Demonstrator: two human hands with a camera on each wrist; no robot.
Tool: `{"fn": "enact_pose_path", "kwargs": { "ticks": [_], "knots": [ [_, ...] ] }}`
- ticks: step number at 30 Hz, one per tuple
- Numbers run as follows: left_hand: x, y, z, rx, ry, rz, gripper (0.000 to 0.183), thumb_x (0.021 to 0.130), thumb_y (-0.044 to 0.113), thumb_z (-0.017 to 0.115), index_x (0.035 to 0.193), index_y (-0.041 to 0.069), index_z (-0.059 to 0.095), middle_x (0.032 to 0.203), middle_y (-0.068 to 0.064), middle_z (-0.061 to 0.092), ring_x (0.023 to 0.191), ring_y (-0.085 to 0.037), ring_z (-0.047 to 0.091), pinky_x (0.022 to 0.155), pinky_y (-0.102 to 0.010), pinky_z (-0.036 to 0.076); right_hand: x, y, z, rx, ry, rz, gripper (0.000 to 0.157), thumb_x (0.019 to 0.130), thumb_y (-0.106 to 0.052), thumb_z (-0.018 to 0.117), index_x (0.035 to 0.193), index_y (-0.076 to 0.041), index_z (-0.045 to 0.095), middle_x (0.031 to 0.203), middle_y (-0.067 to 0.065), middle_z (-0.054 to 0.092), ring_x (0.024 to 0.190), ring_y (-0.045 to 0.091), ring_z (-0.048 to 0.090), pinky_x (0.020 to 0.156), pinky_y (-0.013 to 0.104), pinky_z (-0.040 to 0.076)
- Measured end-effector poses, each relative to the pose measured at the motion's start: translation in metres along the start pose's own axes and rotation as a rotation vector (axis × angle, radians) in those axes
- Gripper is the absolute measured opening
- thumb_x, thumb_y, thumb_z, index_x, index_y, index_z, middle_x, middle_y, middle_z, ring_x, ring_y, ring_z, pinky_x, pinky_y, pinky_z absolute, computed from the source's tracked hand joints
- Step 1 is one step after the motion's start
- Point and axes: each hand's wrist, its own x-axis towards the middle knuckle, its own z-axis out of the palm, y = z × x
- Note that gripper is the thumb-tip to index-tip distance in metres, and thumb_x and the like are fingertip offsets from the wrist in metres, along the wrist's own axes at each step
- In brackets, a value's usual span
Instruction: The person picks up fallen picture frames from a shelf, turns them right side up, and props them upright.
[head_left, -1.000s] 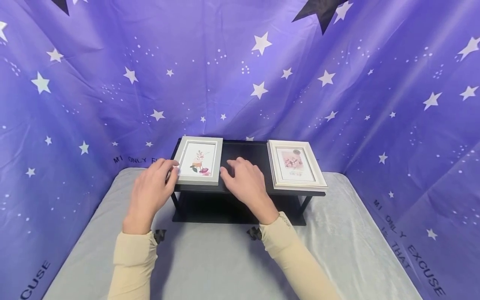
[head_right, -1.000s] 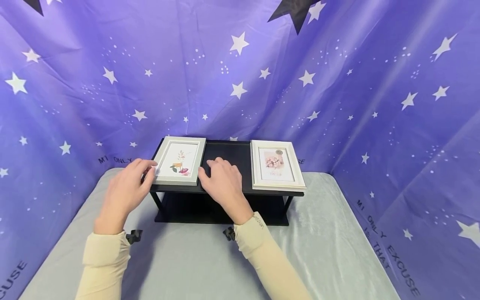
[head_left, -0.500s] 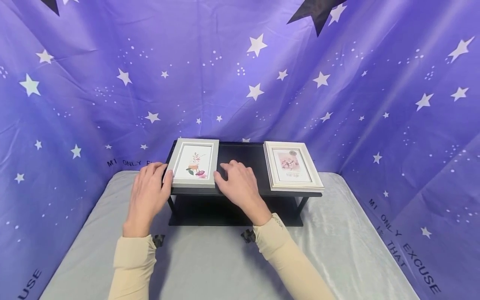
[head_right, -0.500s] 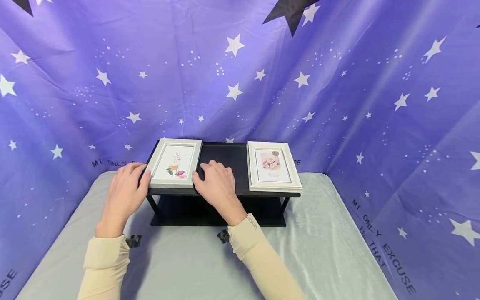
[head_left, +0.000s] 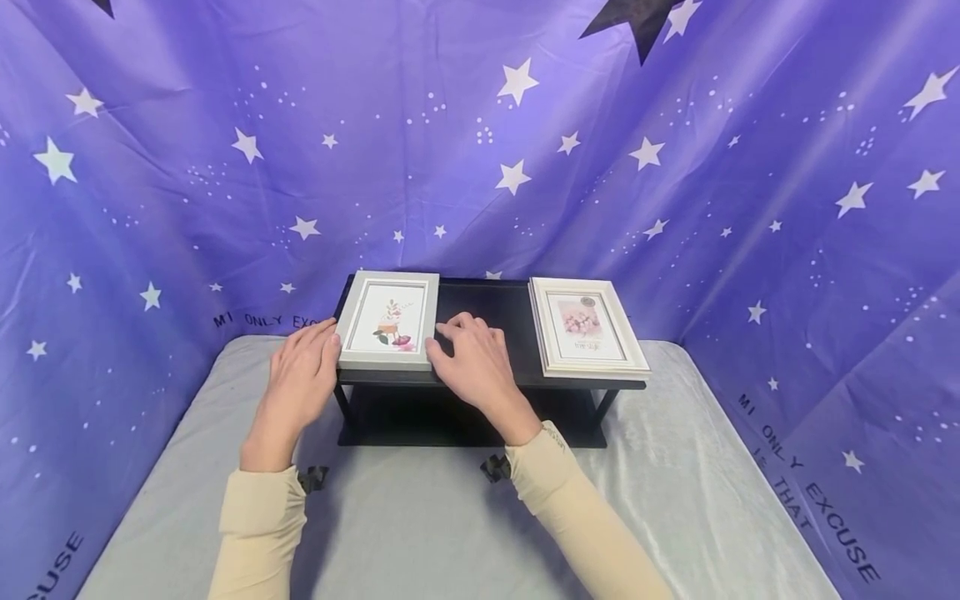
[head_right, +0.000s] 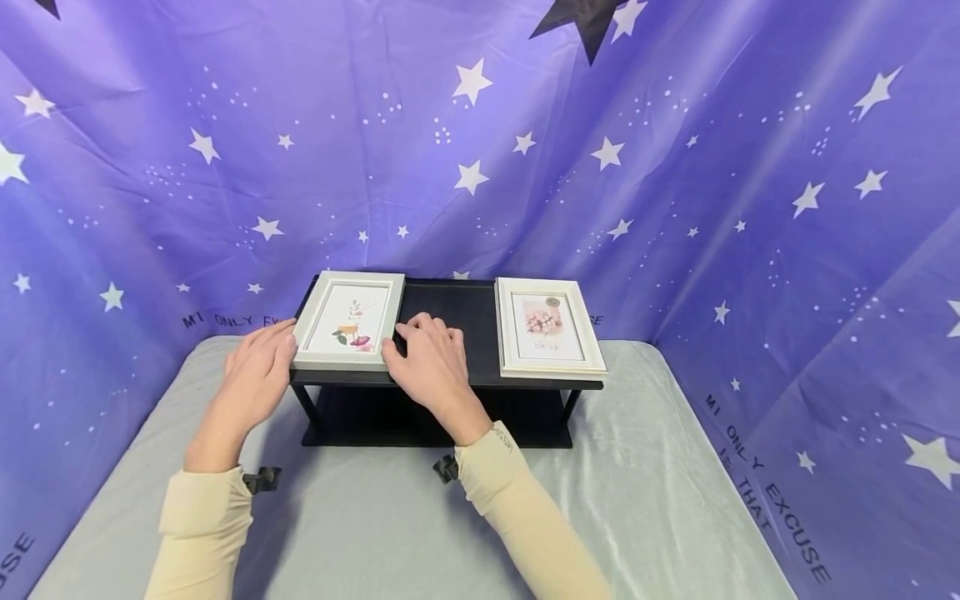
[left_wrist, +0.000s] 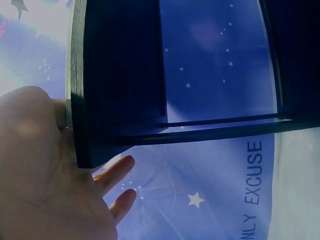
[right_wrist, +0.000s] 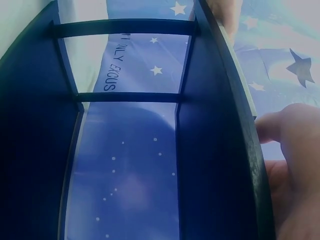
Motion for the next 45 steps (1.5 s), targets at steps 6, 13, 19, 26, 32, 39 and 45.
{"fn": "enact_pose_path", "kwargs": {
  "ticks": [6,13,19,26,32,39,45],
  "knots": [
    [0.004,0.0,-0.001,-0.016,-0.027,0.01,0.055,0.117,0.03,0.03,0.154,-0.004,0.052,0.165,-0.022,0.048,0.153,-0.047,0.037,0.118,-0.072,0.025,0.0,0.001,-0.001,0.015,-0.026,0.0,0.052,0.106,-0.047,0.058,0.144,-0.014,0.07,0.146,0.003,0.062,0.132,0.026,0.056,0.111,0.053,0.034],
    [0.003,-0.01,0.003,-0.106,-0.045,-0.022,0.055,0.117,0.029,0.033,0.158,-0.004,0.048,0.168,-0.023,0.043,0.153,-0.048,0.034,0.118,-0.07,0.023,-0.001,0.0,-0.001,0.046,-0.067,-0.004,0.054,0.106,-0.05,0.058,0.146,-0.015,0.069,0.16,0.005,0.055,0.146,0.026,0.05,0.114,0.056,0.03],
    [-0.002,-0.016,0.006,-0.2,-0.01,0.005,0.052,0.118,0.026,0.036,0.161,-0.002,0.045,0.169,-0.024,0.041,0.152,-0.049,0.033,0.12,-0.069,0.02,-0.002,0.002,-0.001,0.083,-0.08,0.004,0.057,0.104,-0.053,0.063,0.149,-0.018,0.066,0.163,0.007,0.053,0.153,0.027,0.046,0.117,0.059,0.028],
    [-0.003,-0.011,0.004,-0.225,0.039,0.02,0.054,0.117,0.028,0.041,0.168,0.01,0.037,0.163,-0.026,0.048,0.153,-0.046,0.033,0.116,-0.071,0.017,-0.002,0.003,-0.003,0.254,-0.005,0.007,0.058,0.104,-0.049,0.066,0.155,-0.022,0.06,0.159,0.003,0.06,0.148,0.024,0.055,0.118,0.056,0.026],
    [0.001,0.005,0.005,-0.29,0.131,0.001,0.056,0.114,0.023,0.052,0.167,0.01,0.039,0.154,-0.029,0.055,0.146,-0.045,0.041,0.118,-0.066,0.024,-0.002,0.002,-0.005,0.53,0.142,-0.045,0.053,0.103,-0.028,0.073,0.154,-0.024,0.061,0.126,0.001,0.08,0.117,0.017,0.075,0.106,0.041,0.049],
    [0.009,0.018,0.008,-0.377,0.238,0.05,0.056,0.109,0.011,0.062,0.163,0.008,0.045,0.148,-0.025,0.064,0.144,-0.043,0.047,0.117,-0.061,0.027,-0.002,0.002,-0.011,0.688,0.204,-0.048,0.064,0.101,-0.014,0.075,0.161,-0.017,0.052,0.128,0.01,0.079,0.106,0.022,0.08,0.092,0.041,0.062],
    [0.012,0.02,0.008,-0.371,0.241,0.065,0.062,0.106,0.009,0.065,0.164,0.009,0.042,0.146,-0.025,0.066,0.145,-0.042,0.049,0.122,-0.065,0.024,-0.003,0.005,-0.009,0.685,0.216,-0.011,0.049,0.1,-0.012,0.075,0.148,-0.01,0.064,0.129,0.011,0.078,0.107,0.024,0.079,0.096,0.042,0.062]
  ]
}}
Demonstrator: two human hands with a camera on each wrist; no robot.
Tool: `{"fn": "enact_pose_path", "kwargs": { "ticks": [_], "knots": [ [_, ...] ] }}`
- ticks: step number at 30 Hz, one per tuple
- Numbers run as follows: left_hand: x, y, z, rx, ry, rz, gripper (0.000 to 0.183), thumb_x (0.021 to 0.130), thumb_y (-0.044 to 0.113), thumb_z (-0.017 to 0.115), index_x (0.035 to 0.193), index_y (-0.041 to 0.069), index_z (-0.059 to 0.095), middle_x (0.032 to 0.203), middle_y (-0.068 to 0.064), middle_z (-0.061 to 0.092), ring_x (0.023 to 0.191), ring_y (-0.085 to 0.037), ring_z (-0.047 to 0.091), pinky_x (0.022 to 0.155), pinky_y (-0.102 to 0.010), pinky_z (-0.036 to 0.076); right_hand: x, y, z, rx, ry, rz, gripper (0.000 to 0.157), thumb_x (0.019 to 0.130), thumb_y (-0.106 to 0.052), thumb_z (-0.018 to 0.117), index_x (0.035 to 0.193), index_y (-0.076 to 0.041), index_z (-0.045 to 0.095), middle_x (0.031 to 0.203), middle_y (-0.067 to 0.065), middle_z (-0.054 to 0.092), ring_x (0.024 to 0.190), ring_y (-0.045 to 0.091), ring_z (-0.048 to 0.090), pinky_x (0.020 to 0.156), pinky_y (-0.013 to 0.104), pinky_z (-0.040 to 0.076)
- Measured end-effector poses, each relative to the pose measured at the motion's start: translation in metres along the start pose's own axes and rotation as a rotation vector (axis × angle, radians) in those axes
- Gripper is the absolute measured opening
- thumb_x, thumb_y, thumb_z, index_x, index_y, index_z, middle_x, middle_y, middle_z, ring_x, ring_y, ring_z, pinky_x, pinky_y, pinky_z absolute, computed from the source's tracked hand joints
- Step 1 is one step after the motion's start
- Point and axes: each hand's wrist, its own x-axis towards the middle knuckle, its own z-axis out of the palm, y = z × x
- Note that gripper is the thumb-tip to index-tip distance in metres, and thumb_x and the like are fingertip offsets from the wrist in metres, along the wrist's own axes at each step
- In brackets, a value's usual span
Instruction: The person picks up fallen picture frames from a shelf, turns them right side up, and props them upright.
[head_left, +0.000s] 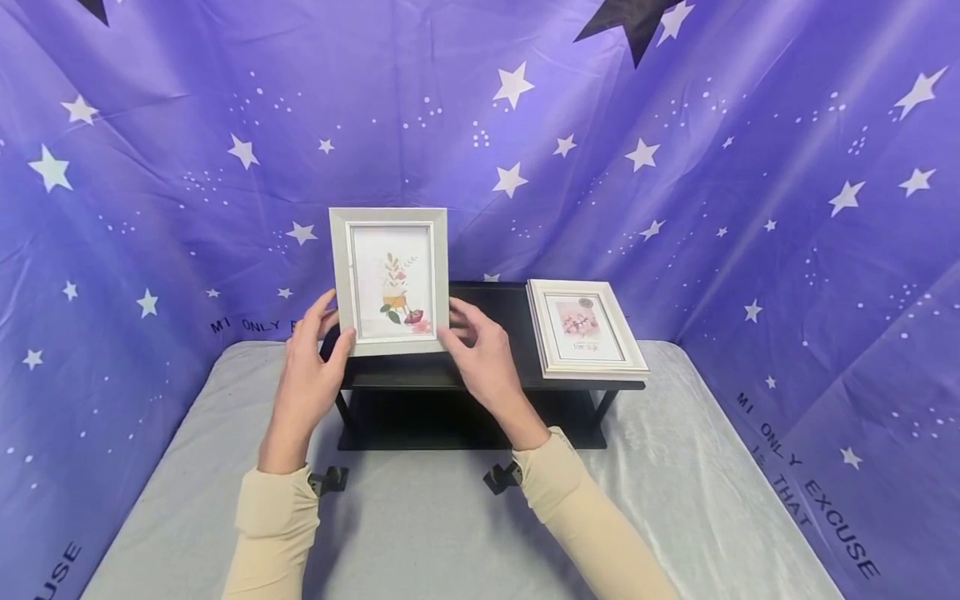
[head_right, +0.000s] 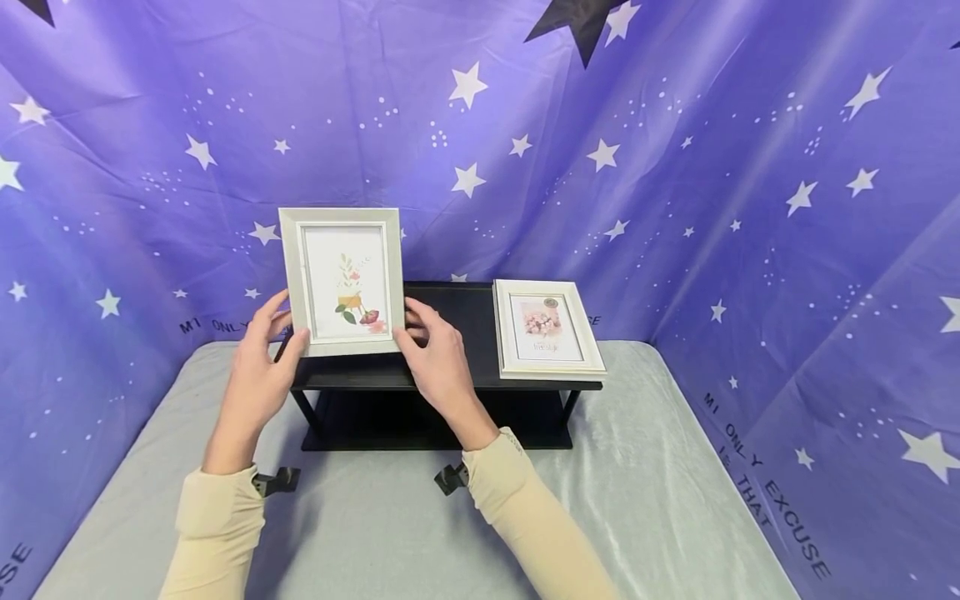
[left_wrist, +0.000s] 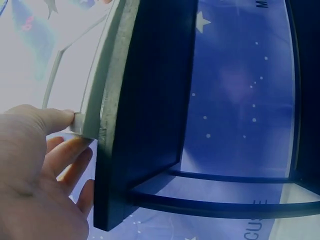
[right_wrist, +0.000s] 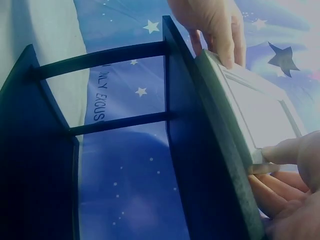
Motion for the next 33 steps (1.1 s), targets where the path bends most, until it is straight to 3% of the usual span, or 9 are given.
{"fn": "enact_pose_path", "kwargs": {
  "ticks": [10,15,21,28,33],
  "knots": [
    [-0.0026,-0.0091,0.0033,0.002,-0.032,0.029,0.065,0.104,0.006,0.068,0.163,0.005,0.04,0.143,-0.029,0.067,0.144,-0.044,0.054,0.122,-0.067,0.025,-0.0053,0.0052,-0.0011,-0.018,-0.038,-0.023,0.041,0.099,-0.003,0.073,0.137,-0.008,0.059,0.128,0.015,0.075,0.11,0.028,0.078,0.1,0.038,0.061],
    [-0.0011,-0.0077,0.0012,0.048,-0.073,-0.003,0.054,0.106,0.01,0.067,0.156,-0.002,0.048,0.145,-0.03,0.064,0.145,-0.046,0.052,0.122,-0.066,0.028,-0.0058,0.0055,-0.0026,-0.047,-0.058,-0.017,0.041,0.1,-0.003,0.073,0.137,-0.009,0.057,0.127,0.015,0.075,0.112,0.027,0.078,0.1,0.039,0.061],
    [0.001,-0.0052,-0.0015,0.048,-0.145,-0.069,0.052,0.109,0.02,0.064,0.154,-0.001,0.047,0.153,-0.028,0.057,0.151,-0.045,0.046,0.123,-0.067,0.032,-0.0058,0.0083,-0.0034,-0.095,-0.077,0.005,0.041,0.1,-0.007,0.073,0.137,-0.01,0.055,0.123,0.013,0.078,0.109,0.027,0.079,0.097,0.044,0.061],
    [0.0017,-0.0071,-0.0029,0.039,-0.175,-0.081,0.051,0.111,0.025,0.061,0.154,0.002,0.046,0.15,-0.025,0.059,0.145,-0.043,0.051,0.122,-0.065,0.034,-0.0053,0.0089,-0.0037,-0.105,-0.08,0.0,0.042,0.1,-0.008,0.074,0.138,-0.011,0.055,0.123,0.014,0.078,0.109,0.027,0.079,0.098,0.044,0.061],
    [0.0034,-0.0087,-0.0035,0.035,-0.201,-0.082,0.052,0.111,0.025,0.06,0.155,0.003,0.044,0.154,-0.025,0.055,0.15,-0.042,0.047,0.122,-0.066,0.033,-0.0047,0.0093,-0.0038,-0.108,-0.082,0.006,0.041,0.101,-0.008,0.073,0.138,-0.012,0.055,0.124,0.013,0.078,0.11,0.026,0.079,0.098,0.045,0.061]
  ]
}}
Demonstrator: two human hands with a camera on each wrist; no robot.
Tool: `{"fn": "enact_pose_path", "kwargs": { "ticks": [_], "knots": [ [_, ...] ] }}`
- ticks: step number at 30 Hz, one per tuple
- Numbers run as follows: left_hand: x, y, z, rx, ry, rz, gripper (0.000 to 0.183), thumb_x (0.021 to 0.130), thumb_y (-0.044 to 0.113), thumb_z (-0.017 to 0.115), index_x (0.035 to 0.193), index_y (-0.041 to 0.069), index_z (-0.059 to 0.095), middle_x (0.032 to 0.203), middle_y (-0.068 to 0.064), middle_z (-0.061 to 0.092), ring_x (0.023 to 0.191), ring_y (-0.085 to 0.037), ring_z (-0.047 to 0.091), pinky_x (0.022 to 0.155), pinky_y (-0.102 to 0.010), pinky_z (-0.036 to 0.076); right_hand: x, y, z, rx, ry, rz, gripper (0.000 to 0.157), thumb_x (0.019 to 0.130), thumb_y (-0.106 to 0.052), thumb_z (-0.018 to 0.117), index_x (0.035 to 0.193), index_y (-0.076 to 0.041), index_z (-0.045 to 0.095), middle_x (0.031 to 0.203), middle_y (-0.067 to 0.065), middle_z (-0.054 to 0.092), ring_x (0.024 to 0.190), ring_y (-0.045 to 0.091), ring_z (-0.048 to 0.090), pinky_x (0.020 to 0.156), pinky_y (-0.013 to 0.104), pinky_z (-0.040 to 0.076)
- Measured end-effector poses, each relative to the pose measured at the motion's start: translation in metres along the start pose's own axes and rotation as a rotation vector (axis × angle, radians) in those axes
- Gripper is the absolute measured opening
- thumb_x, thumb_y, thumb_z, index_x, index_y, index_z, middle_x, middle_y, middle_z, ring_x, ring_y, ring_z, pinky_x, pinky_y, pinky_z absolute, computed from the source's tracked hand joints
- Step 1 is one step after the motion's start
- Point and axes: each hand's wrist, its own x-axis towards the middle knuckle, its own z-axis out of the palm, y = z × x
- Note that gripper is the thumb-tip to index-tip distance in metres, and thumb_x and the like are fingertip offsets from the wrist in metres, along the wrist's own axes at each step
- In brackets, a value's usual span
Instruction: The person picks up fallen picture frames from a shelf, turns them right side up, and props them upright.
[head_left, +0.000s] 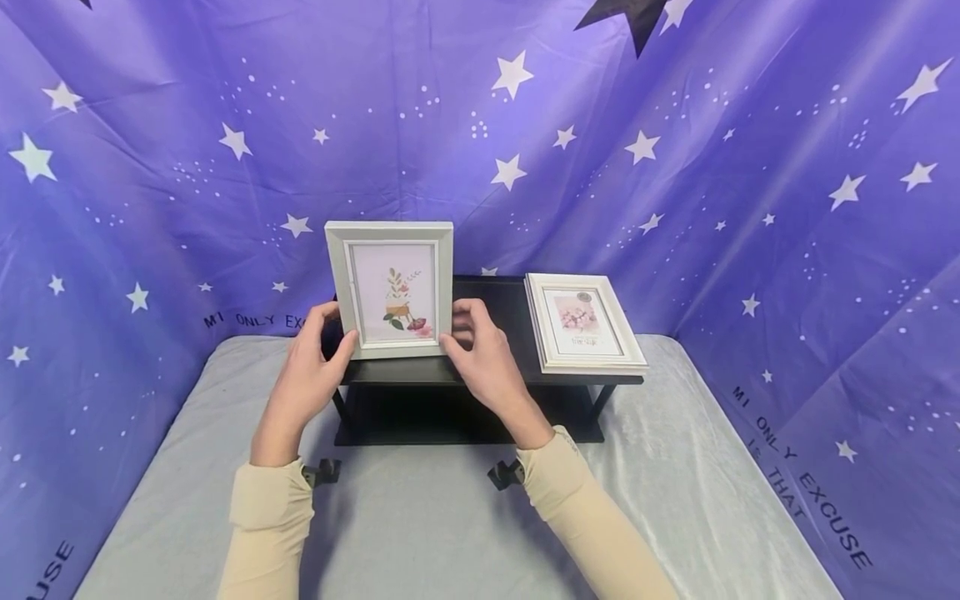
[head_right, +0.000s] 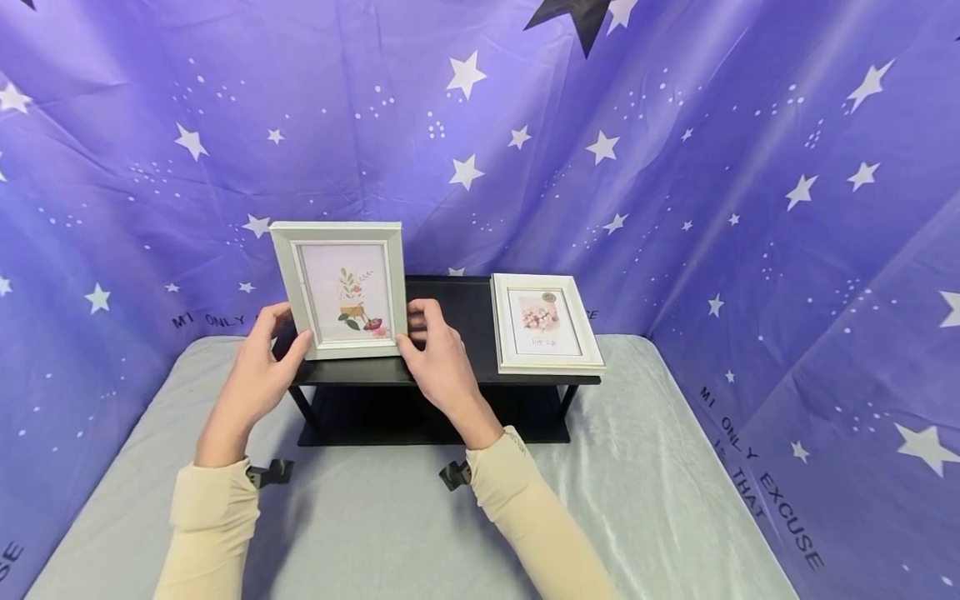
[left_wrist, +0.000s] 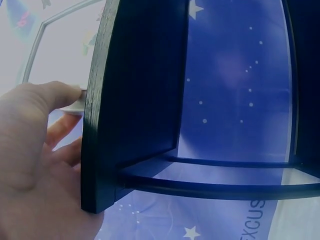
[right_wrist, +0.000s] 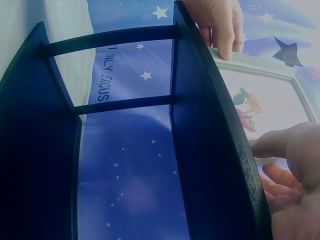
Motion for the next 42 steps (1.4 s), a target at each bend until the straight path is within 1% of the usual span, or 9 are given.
{"fn": "enact_pose_path", "kwargs": {
  "ticks": [8,15,19,23,26,29,33,38,42],
  "knots": [
    [0.001,-0.003,0.001,-0.013,-0.029,0.002,0.053,0.112,0.028,0.058,0.157,0.005,0.041,0.154,-0.024,0.055,0.149,-0.041,0.048,0.122,-0.067,0.034,-0.001,0.0,0.0,-0.002,-0.004,0.012,0.042,0.101,-0.009,0.074,0.139,-0.011,0.054,0.126,0.014,0.077,0.112,0.027,0.078,0.1,0.045,0.061],
    [0.003,-0.003,0.0,-0.011,-0.025,0.043,0.052,0.112,0.023,0.059,0.157,0.003,0.046,0.143,-0.022,0.058,0.13,-0.039,0.059,0.112,-0.06,0.043,0.0,-0.002,-0.001,-0.009,-0.006,0.007,0.042,0.102,-0.01,0.073,0.139,-0.012,0.054,0.125,0.013,0.077,0.112,0.026,0.078,0.101,0.044,0.06],
    [0.004,-0.002,-0.001,0.001,-0.029,0.054,0.051,0.112,0.024,0.059,0.157,0.002,0.047,0.137,-0.021,0.058,0.126,-0.037,0.059,0.109,-0.058,0.045,0.0,-0.004,-0.002,-0.097,0.003,0.007,0.043,0.103,-0.015,0.072,0.141,-0.012,0.052,0.127,0.012,0.076,0.117,0.025,0.075,0.104,0.046,0.058],
    [0.003,-0.003,0.0,0.008,-0.016,0.065,0.051,0.112,0.023,0.06,0.157,0.002,0.049,0.133,-0.021,0.059,0.122,-0.036,0.061,0.105,-0.054,0.046,0.001,-0.009,-0.004,-0.248,0.022,-0.006,0.048,0.104,-0.026,0.069,0.146,-0.012,0.051,0.139,0.009,0.068,0.126,0.026,0.069,0.107,0.05,0.055],
    [0.002,-0.006,0.001,0.012,0.003,0.078,0.051,0.111,0.02,0.062,0.156,0.002,0.051,0.129,-0.02,0.061,0.117,-0.035,0.063,0.101,-0.046,0.047,0.005,-0.015,-0.006,-0.342,0.072,-0.046,0.053,0.104,-0.033,0.066,0.151,-0.013,0.051,0.149,0.008,0.061,0.131,0.027,0.064,0.107,0.052,0.053],
    [0.0,-0.007,0.002,0.022,0.015,0.089,0.05,0.11,0.019,0.064,0.155,0.002,0.053,0.126,-0.019,0.063,0.114,-0.034,0.065,0.097,-0.038,0.046,0.013,-0.027,-0.01,-0.407,0.159,-0.094,0.058,0.103,-0.035,0.065,0.155,-0.015,0.049,0.154,0.006,0.057,0.138,0.027,0.059,0.109,0.053,0.051],
    [-0.002,-0.008,0.001,0.026,0.014,0.097,0.051,0.11,0.019,0.064,0.156,0.003,0.052,0.126,-0.019,0.063,0.115,-0.034,0.065,0.097,-0.039,0.046,0.026,-0.051,-0.016,-0.453,0.257,-0.186,0.063,0.101,-0.035,0.067,0.158,-0.017,0.046,0.16,0.005,0.051,0.147,0.024,0.05,0.113,0.05,0.048],
    [-0.002,-0.007,0.001,0.018,0.028,0.095,0.054,0.109,0.016,0.065,0.157,-0.002,0.05,0.13,-0.021,0.062,0.116,-0.036,0.066,0.101,-0.05,0.047,0.042,-0.083,-0.018,-0.512,0.263,-0.342,0.066,0.1,-0.032,0.065,0.16,-0.016,0.043,0.164,0.008,0.045,0.145,0.028,0.049,0.109,0.048,0.047],
    [-0.002,-0.007,0.001,0.014,0.045,0.099,0.055,0.108,0.016,0.066,0.157,-0.003,0.05,0.129,-0.022,0.062,0.114,-0.037,0.066,0.101,-0.05,0.047,0.05,-0.103,-0.013,-0.59,0.227,-0.389,0.066,0.102,-0.033,0.063,0.163,-0.019,0.043,0.167,0.007,0.044,0.147,0.029,0.047,0.112,0.048,0.043]
  ]
}}
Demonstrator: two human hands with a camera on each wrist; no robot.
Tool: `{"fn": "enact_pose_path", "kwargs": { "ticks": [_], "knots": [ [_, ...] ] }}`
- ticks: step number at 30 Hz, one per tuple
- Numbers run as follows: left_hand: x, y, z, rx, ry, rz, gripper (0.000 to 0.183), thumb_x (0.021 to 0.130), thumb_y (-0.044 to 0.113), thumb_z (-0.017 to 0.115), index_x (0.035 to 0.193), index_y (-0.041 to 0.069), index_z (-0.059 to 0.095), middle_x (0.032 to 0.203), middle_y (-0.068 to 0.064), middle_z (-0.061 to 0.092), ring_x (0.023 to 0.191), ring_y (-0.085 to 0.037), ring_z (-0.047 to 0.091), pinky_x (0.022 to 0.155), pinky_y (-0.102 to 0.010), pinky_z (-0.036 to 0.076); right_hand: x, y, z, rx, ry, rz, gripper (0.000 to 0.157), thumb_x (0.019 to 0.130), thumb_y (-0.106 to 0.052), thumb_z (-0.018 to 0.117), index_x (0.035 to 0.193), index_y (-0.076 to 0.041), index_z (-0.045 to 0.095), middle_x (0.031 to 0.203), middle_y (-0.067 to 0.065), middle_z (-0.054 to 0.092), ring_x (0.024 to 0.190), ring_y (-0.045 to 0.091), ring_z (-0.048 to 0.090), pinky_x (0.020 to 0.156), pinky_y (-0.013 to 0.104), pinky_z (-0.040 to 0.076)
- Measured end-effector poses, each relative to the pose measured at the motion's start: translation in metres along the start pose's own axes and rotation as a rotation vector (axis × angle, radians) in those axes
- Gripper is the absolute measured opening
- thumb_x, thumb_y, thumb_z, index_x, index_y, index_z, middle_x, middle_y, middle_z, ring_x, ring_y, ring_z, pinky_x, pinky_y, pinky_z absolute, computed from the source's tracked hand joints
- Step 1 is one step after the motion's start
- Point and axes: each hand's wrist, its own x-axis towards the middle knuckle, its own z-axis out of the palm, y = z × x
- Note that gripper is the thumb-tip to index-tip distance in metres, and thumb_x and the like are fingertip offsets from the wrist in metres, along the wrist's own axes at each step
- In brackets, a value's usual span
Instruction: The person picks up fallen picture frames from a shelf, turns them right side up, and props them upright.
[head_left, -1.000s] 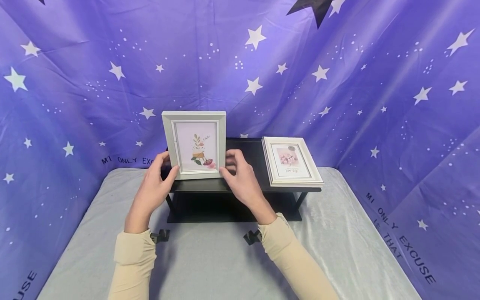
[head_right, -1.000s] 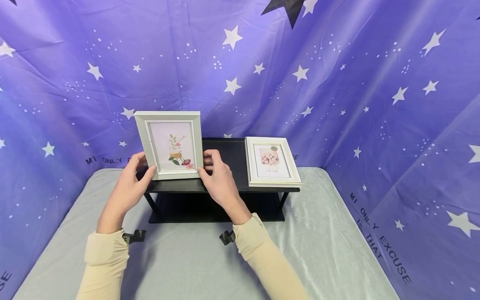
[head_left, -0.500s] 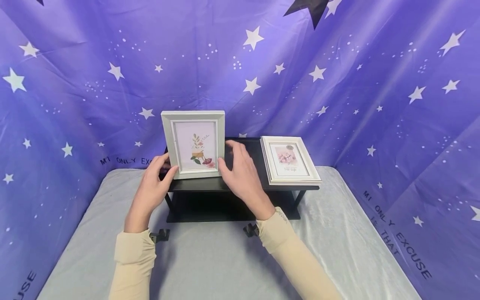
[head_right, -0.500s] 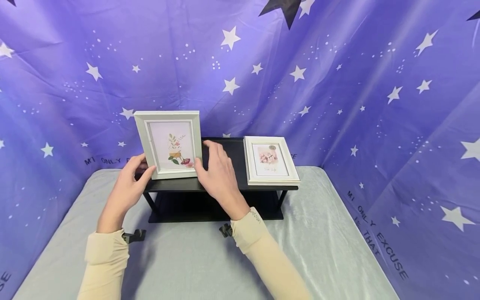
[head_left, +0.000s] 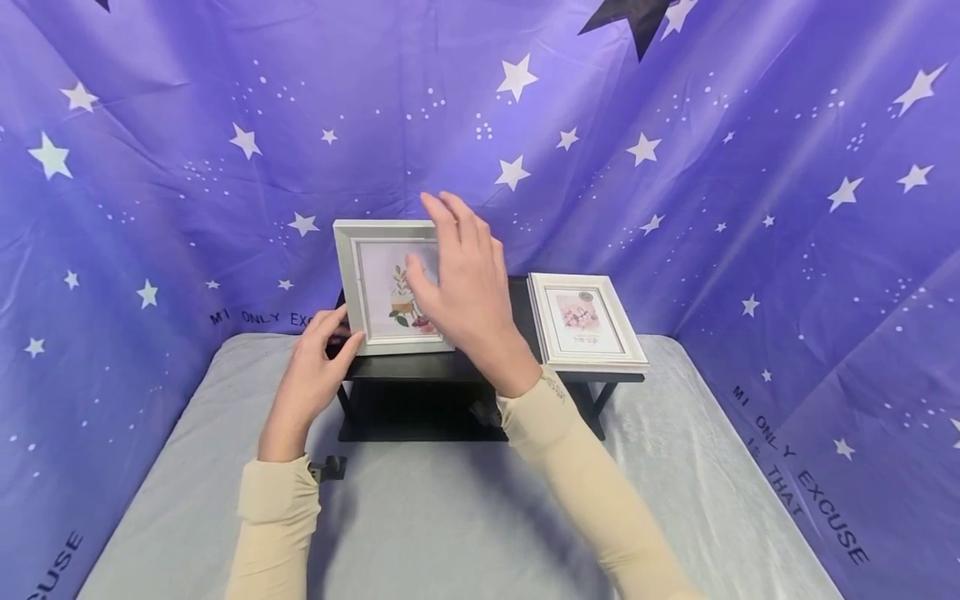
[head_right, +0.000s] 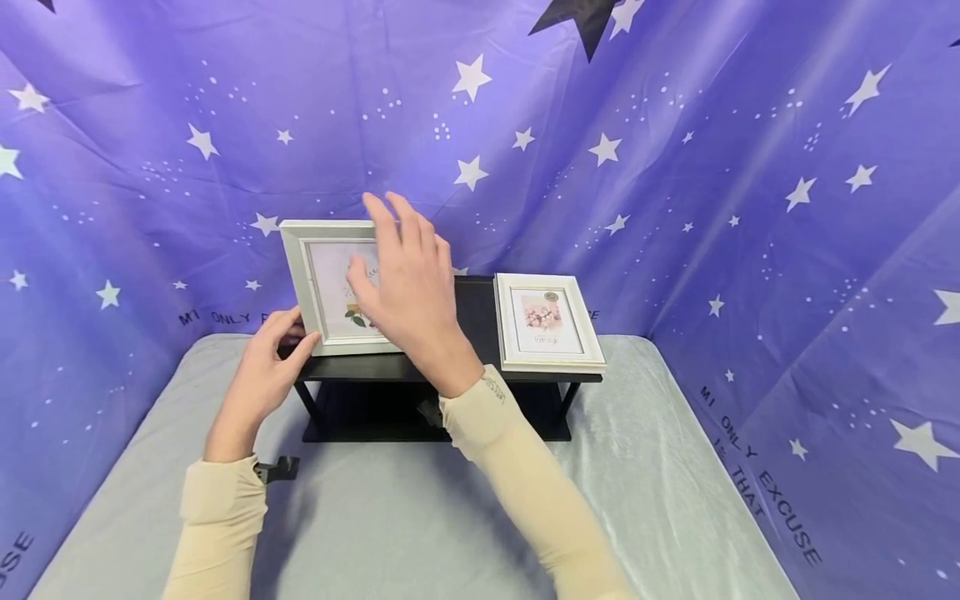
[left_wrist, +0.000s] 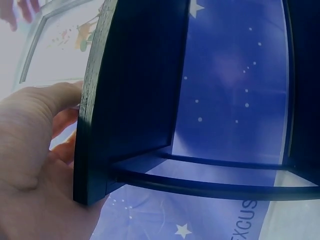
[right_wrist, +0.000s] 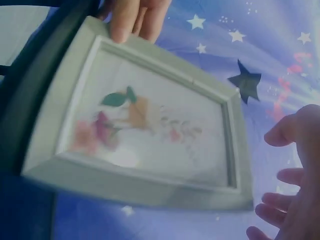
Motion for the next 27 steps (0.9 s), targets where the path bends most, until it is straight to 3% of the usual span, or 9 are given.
{"fn": "enact_pose_path", "kwargs": {
  "ticks": [5,10,22,27],
  "knots": [
    [-0.005,-0.003,0.001,-0.008,0.008,-0.007,0.054,0.108,0.016,0.066,0.157,-0.003,0.051,0.128,-0.022,0.063,0.114,-0.037,0.066,0.1,-0.045,0.048,0.004,-0.015,0.008,-0.133,-0.085,-0.074,0.064,0.104,-0.039,0.061,0.163,-0.021,0.045,0.169,0.003,0.044,0.151,0.025,0.044,0.12,0.05,0.035],
    [-0.004,-0.001,0.001,-0.012,0.009,-0.02,0.052,0.108,0.017,0.066,0.154,-0.005,0.053,0.133,-0.021,0.062,0.116,-0.038,0.065,0.102,-0.05,0.048,0.003,-0.021,0.02,-0.213,-0.096,-0.118,0.06,0.104,-0.039,0.06,0.16,-0.019,0.05,0.162,0.002,0.052,0.152,0.023,0.045,0.129,0.051,0.027],
    [0.004,0.001,-0.005,0.005,-0.039,-0.012,0.039,0.108,0.018,0.067,0.14,-0.005,0.062,0.123,-0.022,0.061,0.115,-0.038,0.06,0.102,-0.055,0.046,0.001,-0.021,0.023,-0.191,-0.031,-0.138,0.051,0.103,-0.033,0.06,0.152,-0.016,0.057,0.154,0.006,0.057,0.149,0.026,0.048,0.131,0.053,0.026],
    [0.006,0.004,-0.007,0.028,-0.068,-0.008,0.034,0.108,0.017,0.067,0.135,-0.003,0.063,0.118,-0.019,0.062,0.108,-0.031,0.06,0.094,-0.04,0.045,-0.002,-0.022,0.026,-0.208,-0.004,-0.145,0.052,0.102,-0.032,0.061,0.15,-0.014,0.056,0.153,0.008,0.058,0.15,0.029,0.048,0.131,0.052,0.026]
  ]
}}
